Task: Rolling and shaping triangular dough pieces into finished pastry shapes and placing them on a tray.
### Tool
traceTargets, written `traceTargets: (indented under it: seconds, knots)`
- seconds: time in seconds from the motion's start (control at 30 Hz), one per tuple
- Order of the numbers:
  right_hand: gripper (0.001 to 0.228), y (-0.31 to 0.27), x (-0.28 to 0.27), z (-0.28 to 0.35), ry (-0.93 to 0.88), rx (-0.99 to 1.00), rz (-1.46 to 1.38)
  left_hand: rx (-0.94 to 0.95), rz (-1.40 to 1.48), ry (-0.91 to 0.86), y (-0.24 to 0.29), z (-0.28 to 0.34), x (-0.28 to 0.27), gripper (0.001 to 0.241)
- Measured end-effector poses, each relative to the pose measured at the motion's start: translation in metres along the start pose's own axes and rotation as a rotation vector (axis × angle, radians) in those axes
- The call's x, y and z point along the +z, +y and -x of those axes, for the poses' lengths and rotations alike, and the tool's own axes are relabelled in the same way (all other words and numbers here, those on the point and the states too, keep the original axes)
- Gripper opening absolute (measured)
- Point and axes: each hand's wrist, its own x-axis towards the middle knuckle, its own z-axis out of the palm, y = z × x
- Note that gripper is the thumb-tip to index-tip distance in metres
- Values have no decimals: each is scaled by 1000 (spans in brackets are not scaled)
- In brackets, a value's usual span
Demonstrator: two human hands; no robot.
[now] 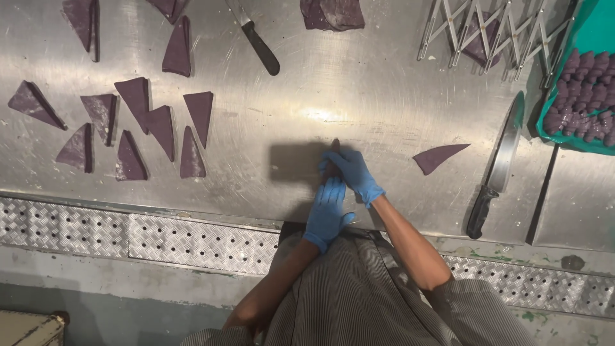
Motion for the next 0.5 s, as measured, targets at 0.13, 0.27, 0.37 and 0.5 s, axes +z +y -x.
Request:
traceTargets:
  seconds: [0.13, 0.27, 0.37, 0.5]
  knots:
    - [31, -35, 3, -29, 29, -116, 257, 22, -123, 24, -1, 1, 4, 94]
    - [30, -51, -12, -90, 10, -113, -37, 37, -127, 70, -2, 2, 4, 91]
    - [31, -77, -15, -118, 26, -137, 19, 21, -104, 50, 1, 2, 0, 88]
    - [31, -99, -15, -148, -24, -176, -35, -14, -116, 14, 3, 2, -2, 88]
